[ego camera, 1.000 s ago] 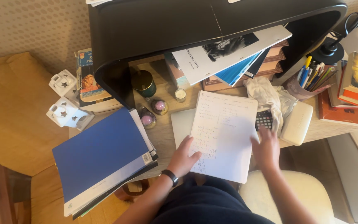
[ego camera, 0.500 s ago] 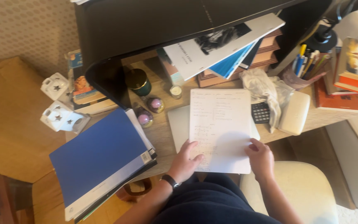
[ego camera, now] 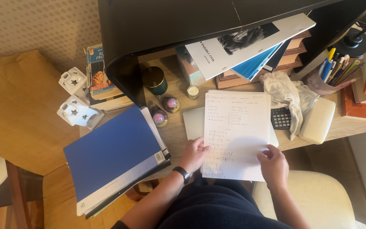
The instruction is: The person sorts a stack of loose papers on a desk, flipping through pages and separating them into smaller piles. They place some sheets on a printer and continue to organize the remaining papers by hand.
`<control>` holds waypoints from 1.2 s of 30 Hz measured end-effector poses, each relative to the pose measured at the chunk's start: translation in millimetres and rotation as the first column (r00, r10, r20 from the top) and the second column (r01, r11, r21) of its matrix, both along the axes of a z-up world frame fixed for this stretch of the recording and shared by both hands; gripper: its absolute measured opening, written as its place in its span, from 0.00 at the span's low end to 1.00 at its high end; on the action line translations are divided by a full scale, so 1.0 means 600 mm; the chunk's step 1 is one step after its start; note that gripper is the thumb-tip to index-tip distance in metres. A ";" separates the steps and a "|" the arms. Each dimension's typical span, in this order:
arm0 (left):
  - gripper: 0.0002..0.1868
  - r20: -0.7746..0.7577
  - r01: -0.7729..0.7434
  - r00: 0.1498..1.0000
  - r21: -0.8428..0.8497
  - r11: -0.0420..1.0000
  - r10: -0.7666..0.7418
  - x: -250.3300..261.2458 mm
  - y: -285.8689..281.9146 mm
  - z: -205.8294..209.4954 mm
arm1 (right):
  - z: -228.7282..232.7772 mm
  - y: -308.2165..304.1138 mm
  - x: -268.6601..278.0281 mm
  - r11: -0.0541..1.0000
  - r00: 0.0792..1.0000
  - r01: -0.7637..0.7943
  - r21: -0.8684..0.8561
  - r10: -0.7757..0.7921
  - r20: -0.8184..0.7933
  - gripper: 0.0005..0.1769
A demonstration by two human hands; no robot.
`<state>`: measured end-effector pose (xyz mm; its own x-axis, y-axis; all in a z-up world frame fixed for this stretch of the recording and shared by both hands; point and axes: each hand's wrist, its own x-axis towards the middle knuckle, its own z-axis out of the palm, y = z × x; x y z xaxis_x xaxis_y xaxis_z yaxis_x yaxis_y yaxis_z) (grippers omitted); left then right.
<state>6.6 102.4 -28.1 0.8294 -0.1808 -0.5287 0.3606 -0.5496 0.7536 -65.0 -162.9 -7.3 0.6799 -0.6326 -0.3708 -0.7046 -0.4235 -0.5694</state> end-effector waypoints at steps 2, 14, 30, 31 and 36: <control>0.32 0.030 -0.016 0.999 0.010 1.000 0.015 -0.002 -0.006 0.012 | -0.001 0.001 0.001 1.000 1.000 0.002 -0.014 -0.002 0.000 0.34; 0.34 0.093 0.169 0.979 0.141 0.976 -0.183 -0.013 -0.018 0.124 | -0.002 0.006 0.005 0.999 0.999 -0.026 -0.046 0.024 -0.039 0.35; 0.33 -0.106 0.231 0.966 -0.050 0.972 -0.235 0.018 -0.054 0.160 | 0.145 0.117 0.103 0.889 0.973 -0.231 0.395 0.219 0.078 0.34; 0.33 -0.106 0.231 0.966 -0.048 0.972 -0.235 0.016 -0.054 0.177 | 0.155 0.126 0.109 0.888 0.973 -0.232 0.396 0.218 0.079 0.34; 0.39 -0.137 0.195 0.966 -0.167 0.966 -0.219 0.007 -0.050 0.203 | 0.121 0.142 0.131 0.894 0.936 -0.348 0.283 0.349 0.048 0.30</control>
<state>10.8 72.3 93.5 0.6767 -0.4274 -0.5995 0.3685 -0.5082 0.7784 13.5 -77.4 65.5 0.8358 -0.2234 -0.5015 -0.5437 -0.4638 -0.6995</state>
